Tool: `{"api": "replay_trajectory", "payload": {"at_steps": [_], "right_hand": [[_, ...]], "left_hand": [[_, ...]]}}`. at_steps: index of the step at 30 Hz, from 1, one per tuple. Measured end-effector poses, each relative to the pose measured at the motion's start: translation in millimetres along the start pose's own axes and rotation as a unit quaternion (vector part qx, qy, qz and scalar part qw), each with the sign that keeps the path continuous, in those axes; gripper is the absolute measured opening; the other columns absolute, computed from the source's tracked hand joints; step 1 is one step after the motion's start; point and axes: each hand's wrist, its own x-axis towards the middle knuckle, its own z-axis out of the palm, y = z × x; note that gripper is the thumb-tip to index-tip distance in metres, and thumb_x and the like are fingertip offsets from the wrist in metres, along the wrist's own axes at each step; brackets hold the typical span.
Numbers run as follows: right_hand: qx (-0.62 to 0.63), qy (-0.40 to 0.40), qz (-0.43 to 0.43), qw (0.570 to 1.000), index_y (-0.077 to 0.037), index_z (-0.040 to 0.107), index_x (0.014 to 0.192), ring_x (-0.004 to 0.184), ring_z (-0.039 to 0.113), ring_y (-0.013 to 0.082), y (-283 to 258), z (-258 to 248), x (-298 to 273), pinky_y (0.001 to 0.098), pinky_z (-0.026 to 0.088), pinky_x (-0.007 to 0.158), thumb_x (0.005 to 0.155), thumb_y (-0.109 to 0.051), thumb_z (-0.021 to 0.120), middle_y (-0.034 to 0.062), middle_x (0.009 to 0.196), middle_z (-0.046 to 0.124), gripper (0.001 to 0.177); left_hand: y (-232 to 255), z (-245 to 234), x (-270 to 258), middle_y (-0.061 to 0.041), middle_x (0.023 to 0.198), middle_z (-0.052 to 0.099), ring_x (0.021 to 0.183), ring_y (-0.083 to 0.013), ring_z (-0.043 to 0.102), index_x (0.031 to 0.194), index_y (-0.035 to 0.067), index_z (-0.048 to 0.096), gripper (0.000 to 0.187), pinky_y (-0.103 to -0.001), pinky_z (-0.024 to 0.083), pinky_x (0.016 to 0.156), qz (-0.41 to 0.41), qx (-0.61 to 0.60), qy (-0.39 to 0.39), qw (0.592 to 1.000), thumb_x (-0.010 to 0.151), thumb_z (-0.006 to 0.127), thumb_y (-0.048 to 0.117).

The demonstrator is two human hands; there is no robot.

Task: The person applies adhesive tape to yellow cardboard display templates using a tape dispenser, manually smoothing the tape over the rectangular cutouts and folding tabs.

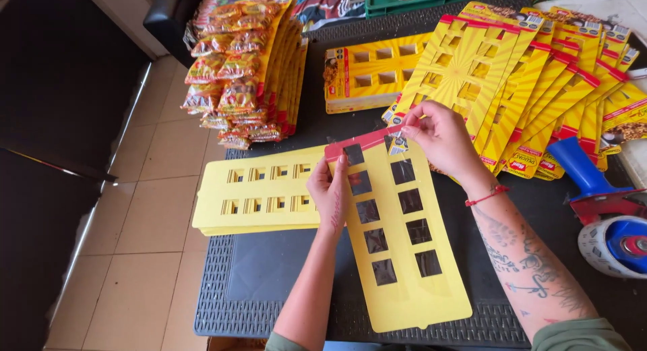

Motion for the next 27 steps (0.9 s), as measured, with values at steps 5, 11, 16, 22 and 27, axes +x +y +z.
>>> {"api": "replay_trajectory", "payload": {"at_steps": [5, 11, 16, 22, 27], "right_hand": [[-0.015, 0.000, 0.003, 1.000, 0.002, 0.064, 0.099, 0.085, 0.074, 0.0295, -4.8, -1.5, 1.3, 0.0402, 0.061, 0.077, 0.099, 0.006, 0.065, 0.0169, 0.092, 0.065, 0.004], [0.004, 0.010, 0.003, 1.000, -0.001, 0.058, 0.103, 0.075, 0.074, 0.0260, -4.6, 2.3, -3.0, 0.0373, 0.061, 0.076, 0.103, 0.006, 0.059, 0.0167, 0.090, 0.065, 0.007], [0.039, -0.006, -0.011, 0.999, -0.005, 0.039, 0.122, 0.066, 0.074, 0.0285, 4.3, -3.6, -0.1, 0.0362, 0.060, 0.071, 0.102, 0.012, 0.054, 0.0210, 0.090, 0.066, 0.030], [-0.127, 0.035, -0.196, 0.972, -0.001, 0.069, 0.109, 0.123, 0.061, 0.0488, -20.2, -6.8, 0.2, 0.0579, 0.046, 0.104, 0.101, 0.004, 0.068, 0.0271, 0.137, 0.061, 0.009], [-0.113, -0.064, -0.133, 0.982, -0.008, 0.080, 0.100, 0.142, 0.041, 0.0538, -26.6, -8.2, -1.9, 0.0627, 0.027, 0.119, 0.088, -0.008, 0.081, 0.0256, 0.153, 0.052, 0.012]], "left_hand": [[-4.0, 1.3, 3.8, -0.013, 0.082, 0.071, 0.063, -0.0180, 0.073, 0.107, 0.002, 0.076, 0.019, -0.034, 0.065, 0.066, 0.008, 0.001, -0.006, 1.000, 0.099, 0.071, 0.020], [-2.3, 2.5, -0.3, -0.012, 0.079, 0.071, 0.062, -0.0184, 0.074, 0.100, 0.002, 0.075, 0.016, -0.034, 0.065, 0.063, 0.035, 0.004, -0.011, 0.999, 0.100, 0.070, 0.018], [15.5, 4.9, -5.6, -0.014, 0.079, 0.072, 0.060, -0.0175, 0.072, 0.097, 0.002, 0.074, 0.017, -0.032, 0.064, 0.063, 0.040, 0.008, -0.028, 0.999, 0.099, 0.071, 0.018], [18.5, 6.8, -7.6, -0.015, 0.082, 0.073, 0.060, -0.0191, 0.074, 0.098, 0.003, 0.073, 0.018, -0.033, 0.065, 0.062, 0.010, -0.004, -0.032, 0.999, 0.099, 0.071, 0.020], [-2.0, 5.8, -9.5, -0.016, 0.079, 0.072, 0.059, -0.0196, 0.073, 0.097, 0.002, 0.073, 0.019, -0.032, 0.064, 0.061, 0.007, -0.027, -0.070, 0.997, 0.100, 0.071, 0.020]]}}
